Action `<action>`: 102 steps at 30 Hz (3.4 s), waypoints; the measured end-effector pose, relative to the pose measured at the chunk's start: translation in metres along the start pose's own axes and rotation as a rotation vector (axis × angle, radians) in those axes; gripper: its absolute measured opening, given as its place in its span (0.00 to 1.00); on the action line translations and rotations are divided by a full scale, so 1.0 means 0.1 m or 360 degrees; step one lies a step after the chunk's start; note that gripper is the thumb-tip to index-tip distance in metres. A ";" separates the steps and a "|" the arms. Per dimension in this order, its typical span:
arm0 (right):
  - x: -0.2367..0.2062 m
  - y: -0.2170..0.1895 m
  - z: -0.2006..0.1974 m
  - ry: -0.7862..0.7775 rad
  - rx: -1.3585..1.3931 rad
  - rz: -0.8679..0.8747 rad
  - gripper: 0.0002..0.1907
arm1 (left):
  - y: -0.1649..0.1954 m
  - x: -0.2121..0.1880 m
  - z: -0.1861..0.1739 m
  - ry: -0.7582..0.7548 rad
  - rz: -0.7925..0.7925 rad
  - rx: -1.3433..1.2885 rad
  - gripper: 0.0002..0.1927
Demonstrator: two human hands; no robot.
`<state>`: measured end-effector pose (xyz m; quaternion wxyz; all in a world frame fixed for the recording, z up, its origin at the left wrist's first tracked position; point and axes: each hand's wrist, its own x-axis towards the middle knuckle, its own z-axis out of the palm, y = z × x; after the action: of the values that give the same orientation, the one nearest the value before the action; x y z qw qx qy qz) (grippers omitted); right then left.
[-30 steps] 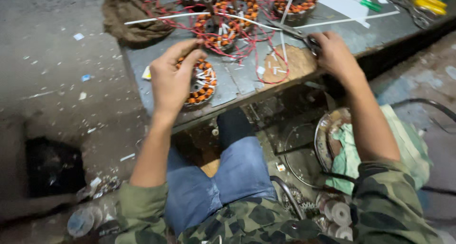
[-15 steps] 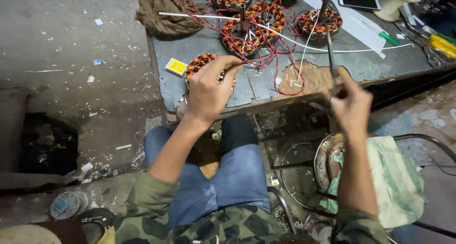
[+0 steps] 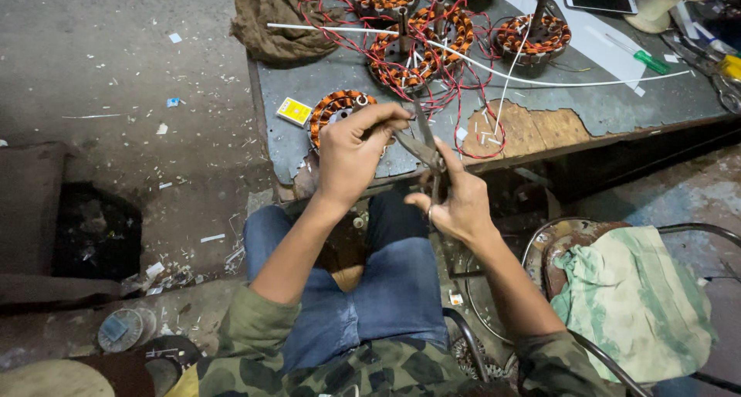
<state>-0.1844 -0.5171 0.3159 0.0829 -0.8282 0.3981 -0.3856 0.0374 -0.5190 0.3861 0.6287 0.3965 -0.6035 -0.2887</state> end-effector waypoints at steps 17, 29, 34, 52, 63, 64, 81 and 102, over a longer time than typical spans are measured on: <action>0.24 -0.12 0.27 0.0253 -0.0239 -0.0009 0.46 | -0.14 -0.01 0.01 0.0071 0.0362 0.0311 0.11; 0.24 -0.10 0.19 0.0103 -0.0096 0.0030 0.48 | -0.17 0.02 0.05 0.0043 0.0286 0.0363 0.03; 0.32 -0.15 0.00 -0.0044 -0.0191 0.0070 0.46 | -0.16 0.04 0.05 0.0013 0.0125 0.0337 0.07; 0.75 -0.11 0.17 0.0434 0.1450 0.0432 0.31 | -0.24 0.01 0.02 0.0021 -0.0064 -0.0117 0.07; 0.81 -0.22 0.20 0.0462 0.1506 0.0411 0.29 | -0.20 -0.03 -0.01 0.0092 0.0136 0.0198 0.06; 0.80 -0.23 0.21 0.0472 0.1544 0.0427 0.29 | -0.20 -0.03 -0.01 0.0134 0.0162 0.0223 0.07; 0.31 -0.08 -0.01 -0.0158 -0.0011 0.0033 0.59 | -0.15 -0.07 -0.04 0.0095 0.0427 0.0334 0.13; 0.15 -0.11 -0.07 0.0126 -0.0065 0.0260 0.47 | -0.06 -0.13 -0.04 0.0106 0.0406 0.0459 0.07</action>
<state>-0.1771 -0.5199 0.3342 0.0813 -0.7787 0.4750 -0.4018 0.0409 -0.5109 0.3747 0.6165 0.4122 -0.6628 -0.1038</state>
